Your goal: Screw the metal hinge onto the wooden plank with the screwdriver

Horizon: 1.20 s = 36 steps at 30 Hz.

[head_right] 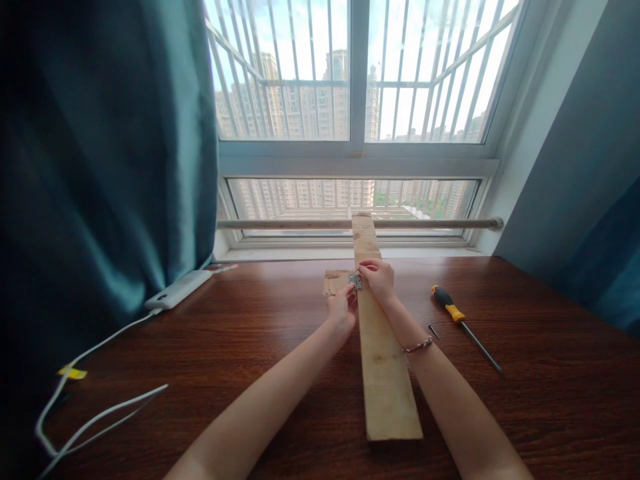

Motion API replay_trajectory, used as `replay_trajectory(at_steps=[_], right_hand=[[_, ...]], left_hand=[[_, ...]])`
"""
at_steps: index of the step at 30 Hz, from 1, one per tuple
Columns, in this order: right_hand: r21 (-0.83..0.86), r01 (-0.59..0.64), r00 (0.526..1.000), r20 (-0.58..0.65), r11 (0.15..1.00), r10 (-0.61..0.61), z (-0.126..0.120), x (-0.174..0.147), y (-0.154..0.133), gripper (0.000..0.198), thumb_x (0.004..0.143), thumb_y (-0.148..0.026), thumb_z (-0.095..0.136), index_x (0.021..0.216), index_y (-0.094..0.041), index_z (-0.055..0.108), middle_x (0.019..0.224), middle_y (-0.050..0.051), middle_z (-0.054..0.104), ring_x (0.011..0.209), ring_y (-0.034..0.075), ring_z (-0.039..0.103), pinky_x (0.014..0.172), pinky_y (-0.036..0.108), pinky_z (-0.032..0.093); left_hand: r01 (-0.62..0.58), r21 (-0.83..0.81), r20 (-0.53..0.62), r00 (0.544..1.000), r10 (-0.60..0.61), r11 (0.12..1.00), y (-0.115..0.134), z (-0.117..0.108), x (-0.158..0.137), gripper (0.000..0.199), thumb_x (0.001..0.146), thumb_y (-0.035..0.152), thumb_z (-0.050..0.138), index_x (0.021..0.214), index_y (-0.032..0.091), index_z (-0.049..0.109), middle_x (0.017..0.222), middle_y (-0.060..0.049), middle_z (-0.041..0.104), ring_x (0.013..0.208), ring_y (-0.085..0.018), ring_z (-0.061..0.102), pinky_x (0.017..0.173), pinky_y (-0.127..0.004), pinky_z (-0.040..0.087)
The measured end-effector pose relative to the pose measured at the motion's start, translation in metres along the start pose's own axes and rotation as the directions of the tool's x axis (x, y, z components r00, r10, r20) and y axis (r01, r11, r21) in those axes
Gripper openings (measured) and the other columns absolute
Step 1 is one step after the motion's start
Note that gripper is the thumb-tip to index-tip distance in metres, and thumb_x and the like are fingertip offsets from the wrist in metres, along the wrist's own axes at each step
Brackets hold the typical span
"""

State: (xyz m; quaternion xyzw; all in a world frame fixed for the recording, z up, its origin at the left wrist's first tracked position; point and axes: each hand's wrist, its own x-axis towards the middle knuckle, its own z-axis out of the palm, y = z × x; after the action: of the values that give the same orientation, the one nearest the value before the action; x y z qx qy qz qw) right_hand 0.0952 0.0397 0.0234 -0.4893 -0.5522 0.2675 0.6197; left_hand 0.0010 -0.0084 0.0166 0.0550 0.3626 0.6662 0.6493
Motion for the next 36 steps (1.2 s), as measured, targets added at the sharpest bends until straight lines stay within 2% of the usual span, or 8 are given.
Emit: replay_trajectory(at_steps=[5,10,15,23,31,34,36], right_hand=[[-0.148,0.166,0.986,0.003,0.975,-0.167,0.003,-0.007,-0.008,0.014,0.068,-0.029,0.063,0.073,-0.017,0.069,0.076,0.004,0.069,0.066,0.018,0.065,0.063,0.030,0.053],[-0.269,0.333,0.942,0.043,0.904,-0.334,0.007,-0.014,-0.018,0.013,0.073,-0.021,0.057,0.072,-0.017,0.069,0.078,0.005,0.064,0.070,0.018,0.061,0.066,0.029,0.051],[-0.345,0.438,0.897,0.113,0.830,-0.427,0.009,-0.019,-0.021,0.015,0.076,-0.015,0.055,0.072,-0.018,0.069,0.079,0.005,0.064,0.074,0.018,0.061,0.070,0.029,0.049],[-0.384,0.503,0.864,0.196,0.774,-0.464,0.010,-0.021,-0.021,0.018,0.077,-0.010,0.053,0.076,-0.018,0.069,0.080,0.005,0.067,0.076,0.018,0.063,0.072,0.028,0.048],[-0.427,0.495,0.869,0.231,0.757,-0.438,0.011,-0.021,-0.018,0.014,0.078,-0.012,0.057,0.074,-0.018,0.068,0.078,0.005,0.066,0.072,0.017,0.062,0.069,0.027,0.048],[-0.427,0.477,0.879,0.218,0.768,-0.425,0.011,-0.021,-0.023,0.009,0.078,-0.016,0.061,0.082,-0.017,0.069,0.082,0.006,0.068,0.070,0.017,0.064,0.069,0.028,0.050],[-0.424,0.460,0.887,0.188,0.781,-0.421,0.004,-0.018,-0.031,0.014,0.078,-0.022,0.062,0.089,-0.017,0.069,0.086,0.007,0.069,0.070,0.018,0.065,0.068,0.029,0.051]], left_hand=[[0.018,0.012,-0.001,1.000,-0.018,1.000,0.003,0.000,-0.003,0.017,0.065,0.001,0.062,0.066,0.015,0.051,0.060,-0.004,0.063,0.053,-0.014,0.061,0.053,-0.025,0.051],[0.013,-0.009,0.007,1.000,-0.013,1.000,0.002,0.000,-0.001,0.018,0.063,0.002,0.064,0.067,0.015,0.051,0.057,-0.002,0.061,0.052,-0.014,0.060,0.052,-0.024,0.050],[0.008,-0.021,-0.006,1.000,-0.008,1.000,0.002,0.001,-0.001,0.017,0.063,0.000,0.062,0.065,0.014,0.052,0.054,-0.001,0.059,0.046,-0.011,0.057,0.049,-0.023,0.049],[0.004,-0.036,-0.014,1.000,-0.005,0.999,0.003,0.003,-0.004,0.016,0.063,0.000,0.062,0.064,0.013,0.053,0.054,-0.001,0.059,0.046,-0.011,0.056,0.050,-0.023,0.048],[0.009,-0.001,-0.012,1.000,-0.009,1.000,0.004,0.004,-0.007,0.015,0.063,0.001,0.063,0.062,0.013,0.054,0.054,-0.001,0.058,0.049,-0.011,0.057,0.052,-0.023,0.048],[-0.002,0.008,0.000,1.000,0.002,1.000,0.003,0.003,-0.006,0.015,0.063,0.002,0.064,0.063,0.013,0.054,0.055,0.000,0.058,0.049,-0.011,0.058,0.052,-0.023,0.048],[-0.004,0.020,0.007,1.000,0.003,1.000,0.002,0.002,-0.005,0.015,0.064,0.003,0.064,0.065,0.014,0.053,0.055,-0.001,0.059,0.049,-0.012,0.058,0.052,-0.024,0.049]])
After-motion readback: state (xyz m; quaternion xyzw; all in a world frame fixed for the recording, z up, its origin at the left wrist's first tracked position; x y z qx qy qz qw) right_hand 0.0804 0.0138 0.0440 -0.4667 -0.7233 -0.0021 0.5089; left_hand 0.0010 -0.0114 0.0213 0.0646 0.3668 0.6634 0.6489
